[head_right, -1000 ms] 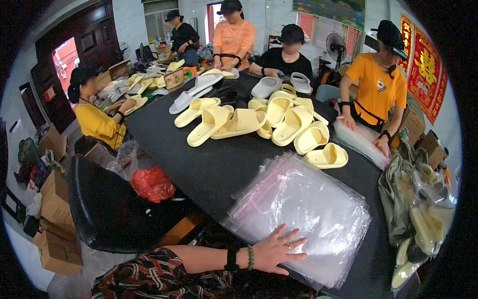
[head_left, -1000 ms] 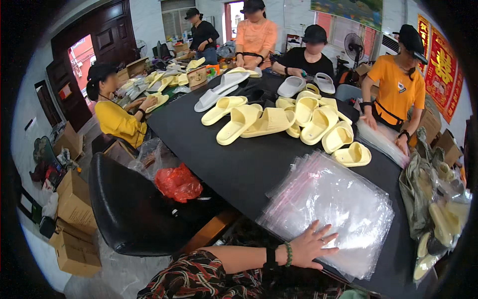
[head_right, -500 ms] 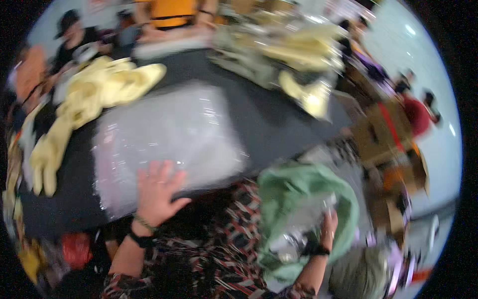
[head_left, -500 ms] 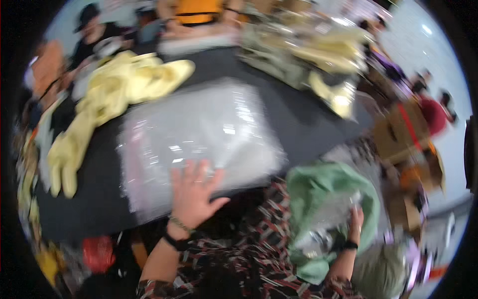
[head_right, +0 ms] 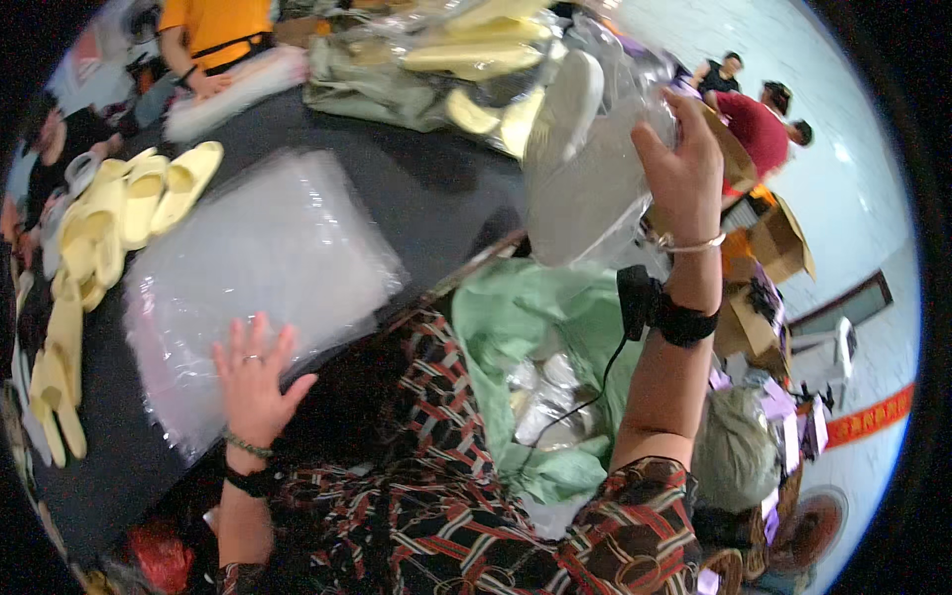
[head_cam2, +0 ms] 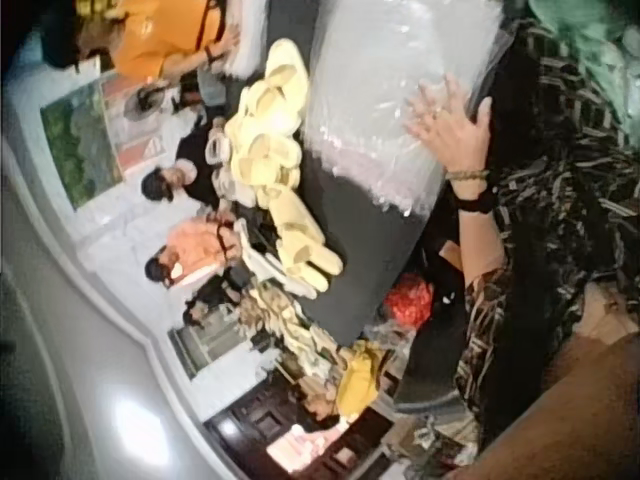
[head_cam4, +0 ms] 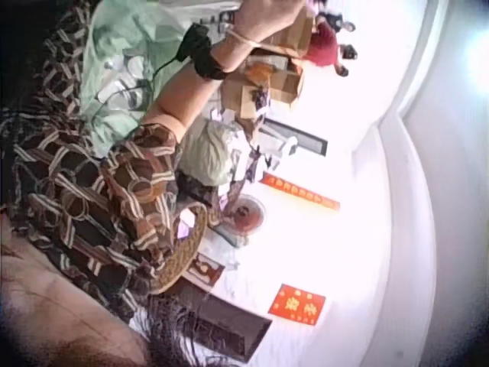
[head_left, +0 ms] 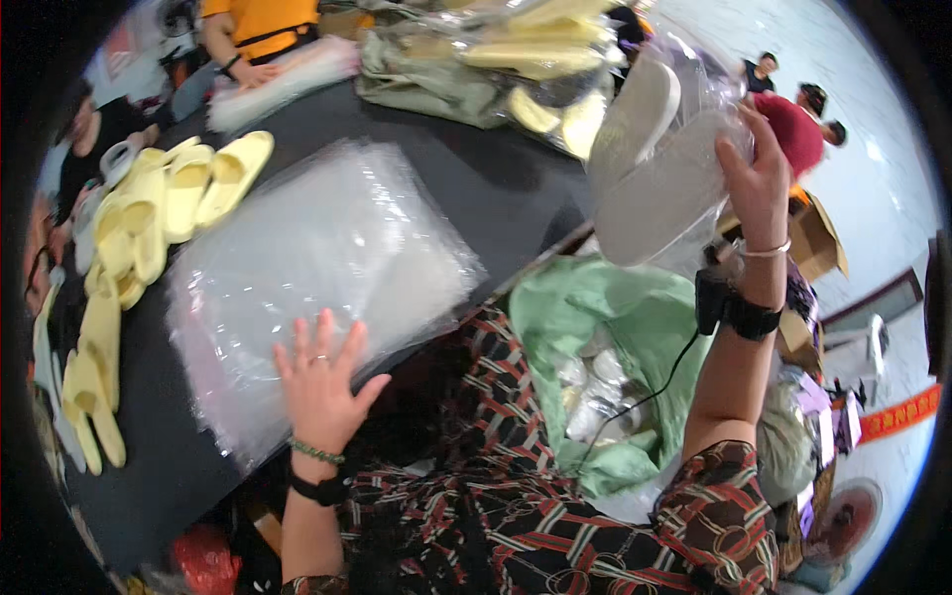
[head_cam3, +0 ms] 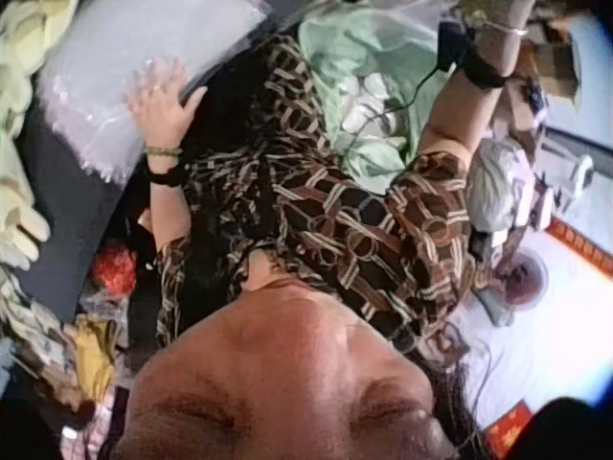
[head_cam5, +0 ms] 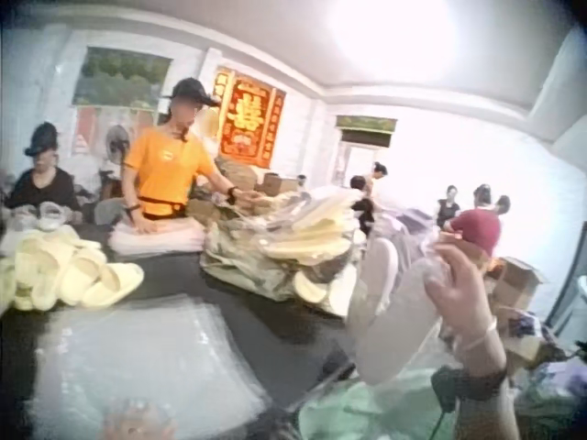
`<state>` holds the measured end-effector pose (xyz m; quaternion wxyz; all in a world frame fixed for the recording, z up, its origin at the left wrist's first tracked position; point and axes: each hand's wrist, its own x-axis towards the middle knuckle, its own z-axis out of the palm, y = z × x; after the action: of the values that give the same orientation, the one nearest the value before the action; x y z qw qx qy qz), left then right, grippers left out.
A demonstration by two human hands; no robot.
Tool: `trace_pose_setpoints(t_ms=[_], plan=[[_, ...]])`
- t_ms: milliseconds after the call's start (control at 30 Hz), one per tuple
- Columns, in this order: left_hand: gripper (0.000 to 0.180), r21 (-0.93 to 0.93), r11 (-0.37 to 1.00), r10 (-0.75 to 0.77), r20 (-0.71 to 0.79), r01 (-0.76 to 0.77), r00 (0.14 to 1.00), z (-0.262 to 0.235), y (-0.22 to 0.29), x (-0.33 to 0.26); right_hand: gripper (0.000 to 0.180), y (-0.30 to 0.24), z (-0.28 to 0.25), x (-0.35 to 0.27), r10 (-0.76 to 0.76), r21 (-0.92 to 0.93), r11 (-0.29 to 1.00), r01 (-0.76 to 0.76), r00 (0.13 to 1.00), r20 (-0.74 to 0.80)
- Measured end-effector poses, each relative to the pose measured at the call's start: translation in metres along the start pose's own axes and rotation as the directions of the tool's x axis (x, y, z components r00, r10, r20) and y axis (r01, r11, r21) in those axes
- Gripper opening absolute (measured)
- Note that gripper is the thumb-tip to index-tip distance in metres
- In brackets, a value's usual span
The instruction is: Packing foam slippers into plastic bags and placing them into a larger transport sack.
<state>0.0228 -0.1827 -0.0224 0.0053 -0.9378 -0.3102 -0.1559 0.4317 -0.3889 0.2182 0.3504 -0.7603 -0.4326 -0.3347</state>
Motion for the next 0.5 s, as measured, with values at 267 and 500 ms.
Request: trace_pose_setpoints(t_ms=[267, 500], plan=[[0.071, -0.042, 0.999, -0.003, -0.019, 0.002, 1.0, 0.005, 0.0, -0.003, 0.063, -0.216, 0.106, -0.013, -0.369, 0.319, 0.89, 0.325, 0.925, 0.089], [0.065, -0.018, 1.0, -0.022, -0.027, 0.022, 0.999, -0.002, -0.008, -0.006, 0.059, -0.279, 0.138, -0.068, -0.582, 0.838, 0.526, 0.142, 0.779, 0.233]])
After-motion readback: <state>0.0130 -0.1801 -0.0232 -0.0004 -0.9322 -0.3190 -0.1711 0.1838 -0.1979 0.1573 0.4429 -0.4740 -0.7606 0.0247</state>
